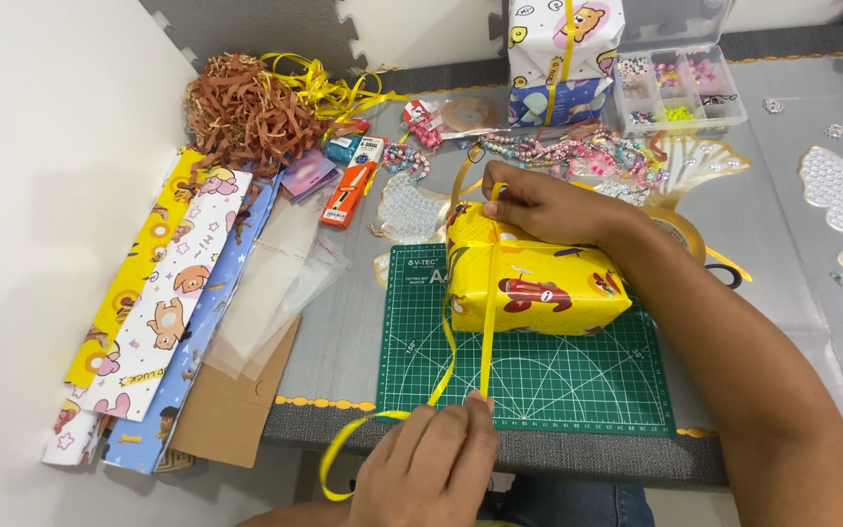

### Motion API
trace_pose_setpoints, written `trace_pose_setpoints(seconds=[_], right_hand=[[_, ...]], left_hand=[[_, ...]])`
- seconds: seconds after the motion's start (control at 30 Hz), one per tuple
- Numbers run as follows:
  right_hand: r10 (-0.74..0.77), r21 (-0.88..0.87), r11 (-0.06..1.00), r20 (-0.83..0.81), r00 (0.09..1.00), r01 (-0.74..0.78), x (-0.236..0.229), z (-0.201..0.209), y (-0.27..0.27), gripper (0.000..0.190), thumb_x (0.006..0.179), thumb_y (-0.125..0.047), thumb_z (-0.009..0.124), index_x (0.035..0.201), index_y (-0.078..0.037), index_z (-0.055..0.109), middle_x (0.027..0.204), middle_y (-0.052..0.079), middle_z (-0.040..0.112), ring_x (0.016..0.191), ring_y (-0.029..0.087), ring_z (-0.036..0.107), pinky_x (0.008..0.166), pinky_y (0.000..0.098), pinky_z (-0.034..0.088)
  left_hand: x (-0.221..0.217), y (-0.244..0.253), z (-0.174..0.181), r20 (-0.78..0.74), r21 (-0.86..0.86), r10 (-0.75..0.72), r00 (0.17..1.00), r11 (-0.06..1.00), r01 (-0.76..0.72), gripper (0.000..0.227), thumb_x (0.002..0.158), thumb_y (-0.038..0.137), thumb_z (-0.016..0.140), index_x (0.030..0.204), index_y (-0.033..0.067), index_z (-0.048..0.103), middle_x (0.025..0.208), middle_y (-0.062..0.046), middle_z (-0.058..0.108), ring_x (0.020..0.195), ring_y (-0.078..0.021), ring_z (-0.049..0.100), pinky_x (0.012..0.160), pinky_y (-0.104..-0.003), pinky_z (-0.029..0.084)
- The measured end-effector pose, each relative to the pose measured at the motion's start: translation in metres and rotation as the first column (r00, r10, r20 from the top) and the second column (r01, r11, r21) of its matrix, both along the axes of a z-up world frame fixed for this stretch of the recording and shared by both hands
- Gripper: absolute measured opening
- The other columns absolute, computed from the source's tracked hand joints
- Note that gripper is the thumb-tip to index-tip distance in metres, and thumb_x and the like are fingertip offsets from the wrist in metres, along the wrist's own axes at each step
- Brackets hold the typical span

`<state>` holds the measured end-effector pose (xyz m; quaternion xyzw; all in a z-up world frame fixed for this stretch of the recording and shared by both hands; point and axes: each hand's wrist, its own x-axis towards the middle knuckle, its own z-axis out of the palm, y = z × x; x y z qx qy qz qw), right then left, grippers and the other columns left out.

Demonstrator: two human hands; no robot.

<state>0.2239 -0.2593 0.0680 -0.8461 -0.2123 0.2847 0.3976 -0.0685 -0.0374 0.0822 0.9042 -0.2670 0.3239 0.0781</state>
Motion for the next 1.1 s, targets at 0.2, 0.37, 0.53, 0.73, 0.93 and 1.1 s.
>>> trace_pose_setpoints(seconds=[0.2,0.37,0.53,0.73,0.93,1.1], right_hand=[[0.017,-0.08,0.997,0.018,1.0,-0.015,-0.005,0.008,0.005,0.029,0.117,-0.049,0.048,0.135,-0.026,0.05,0.123,0.008,0.08,0.1,0.022,0.08,0.077,0.037,0.059],[0.023,-0.14,0.99,0.022,0.999,-0.02,-0.008,0.01,0.013,0.028,0.118,-0.047,0.047,0.137,-0.026,0.05,0.126,0.008,0.079,0.102,0.021,0.077,0.078,0.0384,0.057],[0.071,-0.196,0.979,0.106,0.992,-0.049,-0.01,0.003,0.02,0.029,0.119,-0.047,0.048,0.137,-0.026,0.051,0.126,0.008,0.077,0.105,0.024,0.073,0.086,0.0463,0.054],[0.059,-0.288,0.958,0.171,0.983,-0.008,-0.012,0.0,0.025,0.028,0.121,-0.051,0.043,0.132,-0.025,0.045,0.106,0.007,0.077,0.087,0.026,0.072,0.073,0.0445,0.052],[-0.009,-0.253,0.965,0.217,0.976,0.065,-0.007,-0.004,0.018,0.025,0.121,-0.049,0.044,0.13,-0.026,0.044,0.116,0.007,0.08,0.092,0.025,0.076,0.075,0.0417,0.053],[-0.06,-0.171,0.98,0.212,0.975,0.098,-0.006,-0.005,0.012,0.022,0.122,-0.047,0.045,0.128,-0.025,0.047,0.113,0.007,0.079,0.093,0.024,0.076,0.073,0.0416,0.051]], left_hand=[[-0.002,-0.017,-0.029,0.024,0.057,-0.092,0.995,0.994,0.09,0.015,0.113,0.004,0.085,0.099,0.007,0.081,0.087,-0.002,0.063,0.077,-0.0124,0.068,0.057,-0.023,0.055],[0.005,-0.023,-0.068,0.008,0.093,-0.173,0.985,0.981,0.171,0.016,0.116,0.003,0.083,0.101,0.0053,0.079,0.092,-0.006,0.068,0.079,-0.0168,0.069,0.062,-0.026,0.055],[0.021,-0.026,-0.111,-0.182,0.076,-0.23,0.956,0.966,0.247,0.014,0.112,-0.004,0.075,0.101,0.0034,0.072,0.096,-0.012,0.064,0.082,-0.0256,0.065,0.061,-0.035,0.057],[0.045,-0.01,-0.125,-0.203,-0.296,-0.325,0.924,0.919,0.258,0.02,0.115,0.012,0.082,0.104,-0.0051,0.082,0.086,-0.011,0.068,0.071,-0.0264,0.066,0.054,-0.041,0.057],[0.049,-0.005,-0.138,-0.051,-0.392,-0.197,0.979,0.905,0.162,0.03,0.104,0.01,0.093,0.081,0.0082,0.074,0.075,-0.002,0.058,0.062,-0.0169,0.058,0.05,-0.032,0.047],[0.053,-0.003,-0.151,-0.157,-0.618,-0.232,0.96,0.781,0.088,0.055,0.103,0.002,0.09,0.069,0.0107,0.048,0.072,0.002,0.041,0.06,-0.0098,0.037,0.051,-0.028,0.029]])
